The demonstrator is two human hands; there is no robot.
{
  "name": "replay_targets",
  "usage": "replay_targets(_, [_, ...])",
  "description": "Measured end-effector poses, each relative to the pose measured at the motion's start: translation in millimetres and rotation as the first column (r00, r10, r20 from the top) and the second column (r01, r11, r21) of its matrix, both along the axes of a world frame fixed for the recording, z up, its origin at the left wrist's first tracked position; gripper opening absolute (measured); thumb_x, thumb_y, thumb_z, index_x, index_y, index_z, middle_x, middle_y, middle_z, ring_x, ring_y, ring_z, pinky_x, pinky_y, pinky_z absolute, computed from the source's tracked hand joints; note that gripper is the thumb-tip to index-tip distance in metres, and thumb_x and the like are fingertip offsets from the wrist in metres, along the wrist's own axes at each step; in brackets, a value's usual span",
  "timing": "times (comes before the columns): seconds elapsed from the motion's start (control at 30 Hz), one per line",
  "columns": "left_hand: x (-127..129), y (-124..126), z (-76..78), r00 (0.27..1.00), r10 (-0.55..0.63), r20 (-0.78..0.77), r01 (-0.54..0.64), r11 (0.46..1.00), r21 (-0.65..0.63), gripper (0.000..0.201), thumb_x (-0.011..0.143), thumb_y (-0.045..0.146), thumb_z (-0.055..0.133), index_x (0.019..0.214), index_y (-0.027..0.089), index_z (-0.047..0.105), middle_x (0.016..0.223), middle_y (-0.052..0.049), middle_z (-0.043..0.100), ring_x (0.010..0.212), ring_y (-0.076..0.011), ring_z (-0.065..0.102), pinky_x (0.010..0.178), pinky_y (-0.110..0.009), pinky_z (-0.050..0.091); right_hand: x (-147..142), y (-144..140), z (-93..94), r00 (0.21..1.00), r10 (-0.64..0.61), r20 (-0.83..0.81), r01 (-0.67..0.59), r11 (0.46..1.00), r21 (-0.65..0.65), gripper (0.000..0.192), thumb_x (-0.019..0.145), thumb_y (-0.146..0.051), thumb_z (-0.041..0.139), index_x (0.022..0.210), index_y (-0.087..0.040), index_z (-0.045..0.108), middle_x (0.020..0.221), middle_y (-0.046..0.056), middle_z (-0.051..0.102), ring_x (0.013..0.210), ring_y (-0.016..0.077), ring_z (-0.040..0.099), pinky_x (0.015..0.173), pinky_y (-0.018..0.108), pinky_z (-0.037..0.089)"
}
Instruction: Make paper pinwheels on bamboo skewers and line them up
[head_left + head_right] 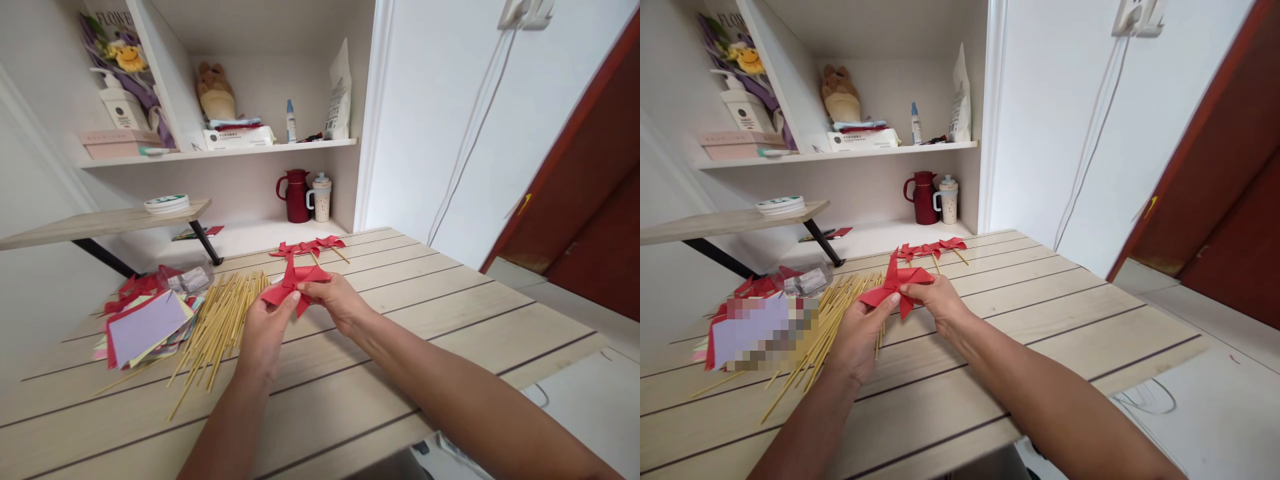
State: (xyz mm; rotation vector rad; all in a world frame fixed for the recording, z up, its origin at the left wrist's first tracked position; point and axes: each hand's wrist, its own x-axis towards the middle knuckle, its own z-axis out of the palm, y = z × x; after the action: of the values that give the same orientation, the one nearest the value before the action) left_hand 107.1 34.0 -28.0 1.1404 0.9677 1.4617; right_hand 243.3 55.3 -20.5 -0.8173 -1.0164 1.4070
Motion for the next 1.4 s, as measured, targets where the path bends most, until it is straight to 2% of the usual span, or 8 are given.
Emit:
replay_targets(0.27, [0.7, 1.8, -1.3, 0.990, 0.109, 0.085, -0.108, 0.994, -0.015, 0.043, 0.069, 0.029, 0.082, 0.107, 0.016, 0.068, 0.105, -0.009, 0.076, 0.102, -0.0218, 0.069, 0.098, -0.039, 0.049, -2.7, -3.6, 3.9, 1.000, 0.002, -0.004, -0.002, 1.000, -0.015, 0.021, 0.061, -0.025, 0.081, 0.081, -0.017, 0.078, 0.084, 0.006, 0.077, 0.077, 0.0192, 0.067, 0.080, 0.035, 0.050])
replay_targets(0.4, [-1.4, 5.7, -5.0, 0.991, 0.113, 0.073, -0.109, 0.992, -0.058, 0.038, 0.067, 0.033, 0.083, 0.098, 0.012, 0.072, 0.096, -0.011, 0.077, 0.094, -0.0234, 0.071, 0.095, -0.042, 0.051, -3.1, -4.5, 3.5, 1.000, 0.003, -0.008, -0.003, 1.000, -0.015, 0.020, 0.060, -0.024, 0.081, 0.079, -0.018, 0.078, 0.083, 0.006, 0.077, 0.078, 0.0193, 0.067, 0.081, 0.035, 0.050])
replay_targets(0.6, [-2.1, 5.3, -4.0, 0.993, 0.093, 0.072, -0.090, 0.995, -0.042, 0.039, 0.064, 0.035, 0.085, 0.093, 0.012, 0.075, 0.091, -0.011, 0.077, 0.089, -0.0240, 0.072, 0.091, -0.040, 0.053, -6.5, -7.6, 3.4, 0.999, 0.021, -0.035, -0.021, 1.000, 0.001, 0.018, 0.061, -0.024, 0.081, 0.077, -0.017, 0.077, 0.083, 0.005, 0.077, 0.076, 0.0181, 0.066, 0.081, 0.034, 0.048])
replay_targets(0.9, [-2.0, 5.5, -4.8, 0.987, 0.161, 0.024, -0.160, 0.986, -0.052, 0.039, 0.061, 0.040, 0.085, 0.086, 0.012, 0.076, 0.086, -0.010, 0.077, 0.083, -0.0233, 0.071, 0.084, -0.038, 0.055, -9.7, -10.2, 3.7, 0.999, -0.012, -0.042, 0.011, 0.999, -0.036, 0.017, 0.059, -0.024, 0.081, 0.074, -0.017, 0.076, 0.077, 0.004, 0.075, 0.071, 0.0167, 0.064, 0.076, 0.032, 0.049])
replay_targets(1.17, [-1.9, 6.8, -7.6, 0.967, 0.255, 0.006, -0.254, 0.964, -0.074, 0.036, 0.063, 0.039, 0.083, 0.087, 0.014, 0.074, 0.087, -0.008, 0.077, 0.082, -0.0220, 0.071, 0.078, -0.034, 0.054, -12.1, -11.4, 1.3, 0.999, 0.046, -0.019, -0.047, 0.999, -0.024, 0.023, 0.061, -0.028, 0.082, 0.079, -0.016, 0.075, 0.082, 0.005, 0.074, 0.079, 0.0192, 0.066, 0.085, 0.035, 0.050])
replay_targets(1.27, [-3.5, 6.8, -7.4, 0.961, 0.277, 0.006, -0.275, 0.955, -0.110, 0.037, 0.062, 0.040, 0.083, 0.087, 0.014, 0.073, 0.085, -0.008, 0.076, 0.080, -0.0218, 0.070, 0.074, -0.033, 0.054, -4.9, -8.1, 1.5, 0.998, 0.025, 0.066, -0.027, 0.999, 0.030, 0.039, 0.062, -0.029, 0.082, 0.099, -0.022, 0.071, 0.092, 0.004, 0.073, 0.086, 0.0199, 0.065, 0.086, 0.036, 0.049])
replay_targets(1.33, [-4.7, 6.3, -7.1, 0.955, 0.295, 0.001, -0.292, 0.946, -0.143, 0.038, 0.061, 0.040, 0.084, 0.084, 0.013, 0.073, 0.081, -0.008, 0.075, 0.076, -0.0213, 0.069, 0.070, -0.032, 0.053, 2.0, -5.5, 3.9, 0.975, -0.115, 0.190, 0.091, 0.987, 0.134, 0.053, 0.064, -0.027, 0.082, 0.114, -0.028, 0.064, 0.111, 0.004, 0.070, 0.099, 0.0213, 0.063, 0.089, 0.038, 0.049])
replay_targets(1.4, [-5.3, 5.6, -6.7, 0.953, 0.303, 0.000, -0.299, 0.940, -0.165, 0.036, 0.061, 0.040, 0.084, 0.081, 0.012, 0.072, 0.079, -0.008, 0.075, 0.073, -0.0205, 0.069, 0.068, -0.031, 0.052, 8.4, -3.6, 7.3, 0.901, -0.266, 0.342, 0.150, 0.933, 0.328, 0.047, 0.071, -0.027, 0.078, 0.115, -0.030, 0.063, 0.124, 0.005, 0.065, 0.109, 0.0229, 0.060, 0.094, 0.041, 0.047])
